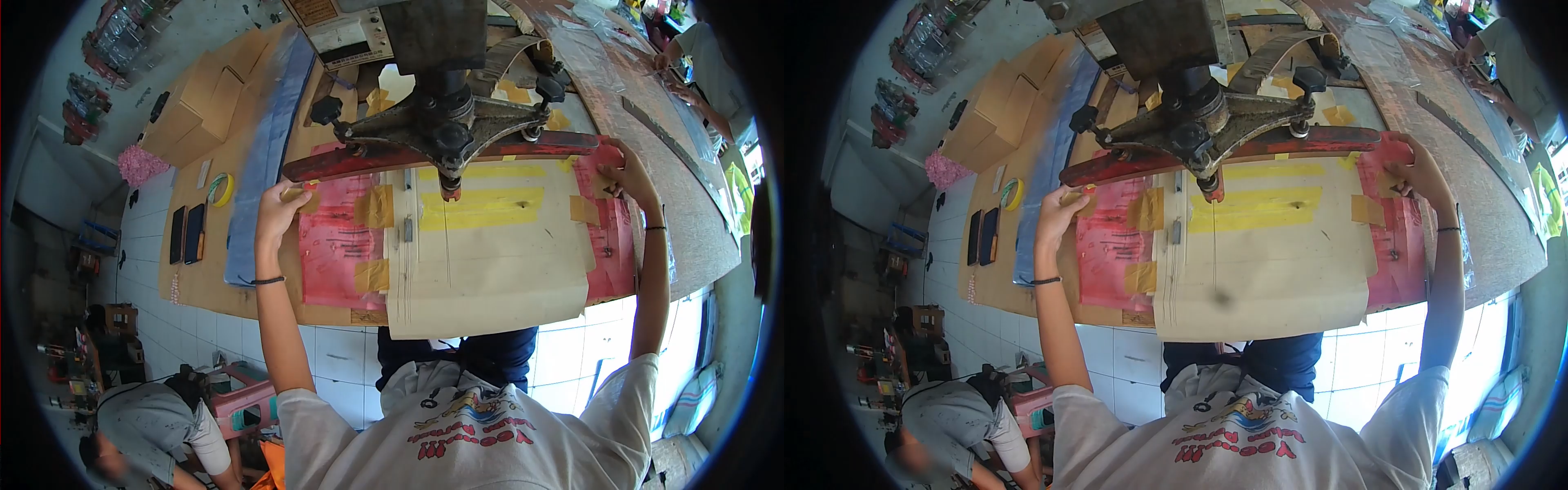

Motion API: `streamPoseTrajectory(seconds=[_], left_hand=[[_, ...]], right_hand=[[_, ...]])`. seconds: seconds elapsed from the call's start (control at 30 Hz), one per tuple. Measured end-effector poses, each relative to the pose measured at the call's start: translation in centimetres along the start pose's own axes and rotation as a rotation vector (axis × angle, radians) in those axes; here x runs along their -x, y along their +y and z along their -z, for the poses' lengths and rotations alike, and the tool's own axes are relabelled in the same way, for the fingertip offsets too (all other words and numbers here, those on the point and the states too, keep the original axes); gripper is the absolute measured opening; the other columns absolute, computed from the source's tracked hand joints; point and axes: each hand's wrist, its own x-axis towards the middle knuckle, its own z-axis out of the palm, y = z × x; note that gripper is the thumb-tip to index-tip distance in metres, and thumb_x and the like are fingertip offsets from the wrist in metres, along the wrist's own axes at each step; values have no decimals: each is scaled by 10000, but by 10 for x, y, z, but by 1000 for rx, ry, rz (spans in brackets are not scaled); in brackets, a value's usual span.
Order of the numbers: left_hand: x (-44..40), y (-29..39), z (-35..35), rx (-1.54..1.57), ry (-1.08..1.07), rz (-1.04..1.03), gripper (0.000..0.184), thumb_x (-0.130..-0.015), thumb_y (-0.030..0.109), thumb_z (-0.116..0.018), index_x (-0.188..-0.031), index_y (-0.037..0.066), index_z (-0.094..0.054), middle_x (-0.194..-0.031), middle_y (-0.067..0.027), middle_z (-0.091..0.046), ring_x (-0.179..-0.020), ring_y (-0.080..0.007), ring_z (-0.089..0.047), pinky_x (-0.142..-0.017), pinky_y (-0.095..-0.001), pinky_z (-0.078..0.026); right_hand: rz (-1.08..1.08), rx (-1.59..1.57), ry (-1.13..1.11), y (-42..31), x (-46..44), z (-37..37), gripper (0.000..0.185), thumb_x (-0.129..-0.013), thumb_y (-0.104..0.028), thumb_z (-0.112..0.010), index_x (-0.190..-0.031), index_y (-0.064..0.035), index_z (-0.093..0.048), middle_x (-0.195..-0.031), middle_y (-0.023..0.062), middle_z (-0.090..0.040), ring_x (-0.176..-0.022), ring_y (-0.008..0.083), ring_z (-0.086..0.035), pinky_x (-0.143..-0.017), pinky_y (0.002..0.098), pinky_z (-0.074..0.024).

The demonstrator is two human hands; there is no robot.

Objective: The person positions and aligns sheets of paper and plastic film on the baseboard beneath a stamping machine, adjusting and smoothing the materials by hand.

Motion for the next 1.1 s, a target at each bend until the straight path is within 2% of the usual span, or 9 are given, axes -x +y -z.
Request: streamPoseTrajectory(seconds=[0.2,0.3,0.4,0.47,0.57,0.63,0.7,0.77,1.1], left_hand=[[41,33,5,24,21,137,403,-882,124,-805,-1207,-56,-649,-980,-95,-704,-816,-112,-664,-635,-272,-530],[48,35,4,-133,90,186,336,-894,124,-777,-1171,-23,-656,-982,-126,-715,-800,-185,-691,-633,-325,-540],[97,74,-24,-916,397,-220,217,-902,126,-739,-1067,7,-664,-920,-132,-716,-822,-268,-705,-682,-383,-549],[153,163,-70,-230,-33,-50,139,-916,154,-695,-965,29,-659,-963,-139,-711,-908,-308,-676,-845,-425,-521],[217,213,-149,339,-987,-592,178,-953,159,-646,-1081,55,-711,-1030,-97,-725,-1010,-259,-675,-907,-349,-519],[256,242,-210,1046,-1338,-592,199,-956,181,-649,-1098,53,-706,-1042,-99,-722,-1010,-256,-675,-906,-350,-518],[287,265,-254,1603,-1459,-547,222,-960,203,-653,-1115,52,-702,-1053,-101,-720,-1011,-253,-674,-904,-351,-517],[298,275,-276,1780,-1462,-538,246,-963,226,-657,-1131,50,-697,-1065,-103,-717,-1011,-250,-674,-902,-352,-516],[309,281,-307,1947,-1448,-532,377,-980,337,-675,-1215,43,-674,-1123,-113,-703,-1011,-234,-672,-894,-356,-512]], right_hand=[[68,7,1,6,0,-2,592,-888,-62,-741,-1428,-105,-505,-783,48,-691,-513,81,-600,-437,248,-483],[113,42,-50,12,-6,2,604,-878,-73,-754,-1427,-90,-502,-770,45,-674,-514,85,-600,-435,253,-490],[85,65,-82,10,-7,4,616,-870,-81,-765,-1427,-80,-500,-747,34,-655,-516,85,-600,-434,254,-489],[0,77,-78,4,-4,4,624,-867,-76,-763,-1431,-80,-496,-737,27,-652,-519,84,-603,-433,254,-485],[23,24,-77,8,-5,2,621,-873,-85,-758,-1434,-79,-492,-753,27,-655,-512,80,-594,-432,253,-484],[26,47,-73,12,-9,6,617,-879,-90,-754,-1436,-77,-489,-773,29,-660,-507,78,-587,-433,250,-488],[22,49,-83,15,-4,1,614,-884,-93,-751,-1438,-79,-487,-786,30,-663,-505,75,-582,-433,247,-491],[44,29,-64,9,-3,1,612,-887,-94,-748,-1441,-84,-487,-793,29,-662,-505,74,-578,-434,244,-491],[37,30,-130,4,-5,2,632,-895,-90,-744,-1465,-126,-474,-874,37,-679,-547,75,-585,-440,242,-490]])
